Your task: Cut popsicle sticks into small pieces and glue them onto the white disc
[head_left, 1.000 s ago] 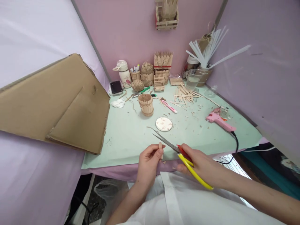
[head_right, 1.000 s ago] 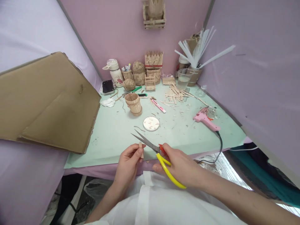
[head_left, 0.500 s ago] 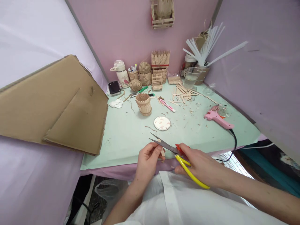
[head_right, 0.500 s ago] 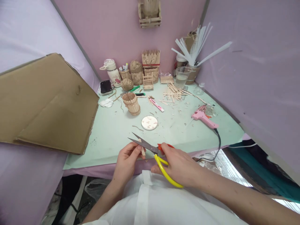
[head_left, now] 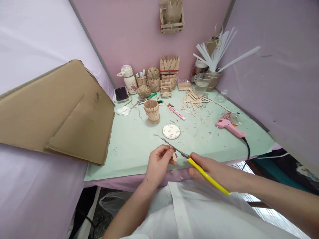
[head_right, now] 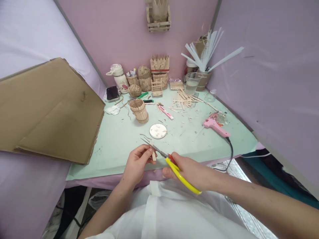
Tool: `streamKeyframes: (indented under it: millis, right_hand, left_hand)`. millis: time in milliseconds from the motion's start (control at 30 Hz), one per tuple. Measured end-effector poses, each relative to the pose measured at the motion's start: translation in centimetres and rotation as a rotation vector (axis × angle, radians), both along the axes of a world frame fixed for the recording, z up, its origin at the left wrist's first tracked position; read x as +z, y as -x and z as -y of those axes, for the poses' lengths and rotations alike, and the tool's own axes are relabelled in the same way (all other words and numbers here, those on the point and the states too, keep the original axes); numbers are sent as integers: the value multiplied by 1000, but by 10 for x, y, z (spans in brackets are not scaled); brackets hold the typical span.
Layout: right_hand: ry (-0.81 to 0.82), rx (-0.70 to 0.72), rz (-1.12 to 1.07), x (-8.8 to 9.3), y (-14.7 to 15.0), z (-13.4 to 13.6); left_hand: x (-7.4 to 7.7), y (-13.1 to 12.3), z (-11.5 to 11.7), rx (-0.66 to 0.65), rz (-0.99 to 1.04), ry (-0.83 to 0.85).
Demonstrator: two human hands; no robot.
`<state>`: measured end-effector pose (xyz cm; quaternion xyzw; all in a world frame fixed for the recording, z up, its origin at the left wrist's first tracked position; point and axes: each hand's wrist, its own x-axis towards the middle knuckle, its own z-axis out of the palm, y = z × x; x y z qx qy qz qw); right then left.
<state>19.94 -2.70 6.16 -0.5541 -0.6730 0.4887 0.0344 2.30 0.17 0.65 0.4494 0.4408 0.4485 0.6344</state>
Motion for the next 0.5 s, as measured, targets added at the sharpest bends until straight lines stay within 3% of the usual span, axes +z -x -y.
streamKeyframes:
  millis: [500]
  right_hand:
    - [103, 25, -74, 2, -2, 0]
  left_hand:
    - [-8, 1, 8, 59, 19, 62]
